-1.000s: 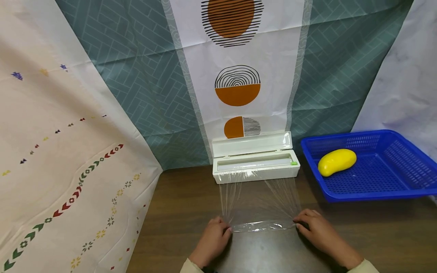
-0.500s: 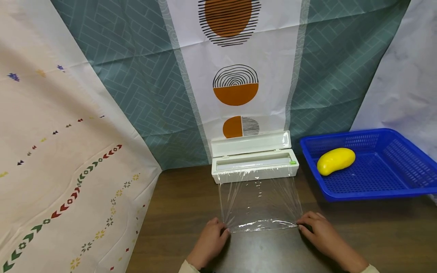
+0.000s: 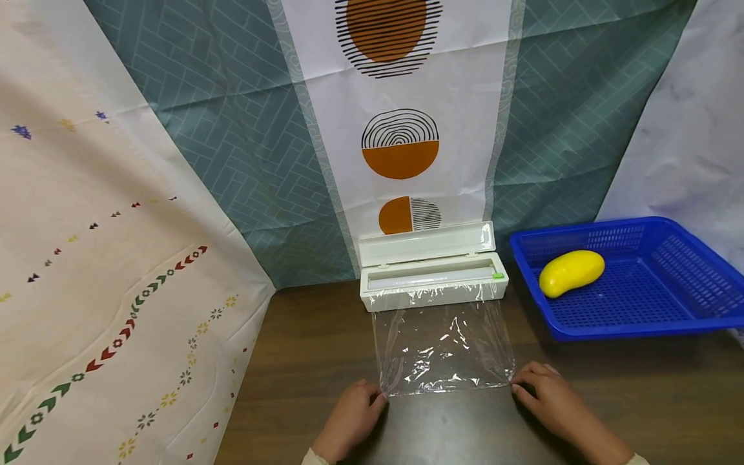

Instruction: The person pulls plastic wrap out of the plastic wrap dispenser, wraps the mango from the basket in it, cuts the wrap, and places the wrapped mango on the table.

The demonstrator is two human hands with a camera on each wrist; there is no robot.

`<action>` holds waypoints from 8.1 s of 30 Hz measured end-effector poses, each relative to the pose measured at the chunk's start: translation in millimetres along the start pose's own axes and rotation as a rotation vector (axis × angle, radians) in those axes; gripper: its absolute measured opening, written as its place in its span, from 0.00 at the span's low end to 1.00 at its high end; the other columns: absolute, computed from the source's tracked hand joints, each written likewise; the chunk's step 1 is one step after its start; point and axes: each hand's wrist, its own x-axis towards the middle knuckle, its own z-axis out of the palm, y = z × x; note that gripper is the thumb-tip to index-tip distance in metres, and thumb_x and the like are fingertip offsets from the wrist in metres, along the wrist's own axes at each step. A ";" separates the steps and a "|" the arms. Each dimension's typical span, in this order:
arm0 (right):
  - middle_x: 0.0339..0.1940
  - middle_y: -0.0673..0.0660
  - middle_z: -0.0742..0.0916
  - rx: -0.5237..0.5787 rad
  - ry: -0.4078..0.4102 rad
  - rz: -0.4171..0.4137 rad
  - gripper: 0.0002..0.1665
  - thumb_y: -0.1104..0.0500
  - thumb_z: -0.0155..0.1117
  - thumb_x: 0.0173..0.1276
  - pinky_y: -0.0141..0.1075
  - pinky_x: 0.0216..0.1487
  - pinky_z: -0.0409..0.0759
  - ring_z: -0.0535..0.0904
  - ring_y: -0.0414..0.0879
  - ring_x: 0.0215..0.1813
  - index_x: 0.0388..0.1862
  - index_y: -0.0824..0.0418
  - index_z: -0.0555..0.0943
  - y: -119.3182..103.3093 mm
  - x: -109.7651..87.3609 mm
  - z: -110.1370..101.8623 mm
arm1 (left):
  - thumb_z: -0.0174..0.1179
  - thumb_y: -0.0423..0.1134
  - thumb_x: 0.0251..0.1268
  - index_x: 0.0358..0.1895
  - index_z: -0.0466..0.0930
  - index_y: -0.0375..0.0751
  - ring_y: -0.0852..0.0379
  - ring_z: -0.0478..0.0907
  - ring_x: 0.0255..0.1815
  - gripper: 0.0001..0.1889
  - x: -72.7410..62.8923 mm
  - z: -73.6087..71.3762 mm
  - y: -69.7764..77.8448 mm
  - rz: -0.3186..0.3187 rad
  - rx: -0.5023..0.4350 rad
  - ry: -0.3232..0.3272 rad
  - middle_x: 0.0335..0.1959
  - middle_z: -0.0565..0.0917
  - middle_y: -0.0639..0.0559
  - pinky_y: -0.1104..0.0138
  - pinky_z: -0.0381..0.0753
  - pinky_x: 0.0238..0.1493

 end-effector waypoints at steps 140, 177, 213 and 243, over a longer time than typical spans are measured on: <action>0.49 0.71 0.80 -0.521 -0.135 -0.249 0.27 0.75 0.68 0.56 0.65 0.52 0.77 0.77 0.69 0.52 0.56 0.64 0.83 128.3 154.3 -80.8 | 0.59 0.44 0.73 0.59 0.80 0.39 0.45 0.78 0.61 0.18 72.9 -22.5 14.5 -0.097 -0.196 0.087 0.58 0.79 0.43 0.47 0.77 0.60; 0.45 0.72 0.83 -0.379 -0.371 -0.012 0.27 0.61 0.71 0.56 0.70 0.47 0.74 0.79 0.72 0.47 0.54 0.70 0.79 135.5 150.9 -90.5 | 0.57 0.43 0.74 0.60 0.80 0.39 0.46 0.79 0.59 0.18 73.5 -18.5 11.2 -0.086 -0.207 0.056 0.58 0.80 0.45 0.48 0.78 0.59; 0.35 0.61 0.78 -0.178 -0.299 0.012 0.35 0.48 0.73 0.57 0.44 0.29 0.74 0.75 0.50 0.32 0.55 0.65 0.69 130.5 136.0 -102.2 | 0.55 0.42 0.76 0.60 0.80 0.39 0.47 0.79 0.61 0.17 72.2 -17.6 12.0 -0.064 -0.214 0.056 0.58 0.79 0.47 0.49 0.78 0.61; 0.44 0.64 0.81 -0.119 -0.011 -0.068 0.35 0.56 0.75 0.53 0.44 0.37 0.73 0.75 0.52 0.38 0.58 0.63 0.72 82.0 117.8 -101.5 | 0.56 0.42 0.75 0.58 0.81 0.40 0.47 0.80 0.59 0.16 70.1 -17.8 17.2 -0.050 -0.184 0.060 0.58 0.80 0.47 0.50 0.79 0.58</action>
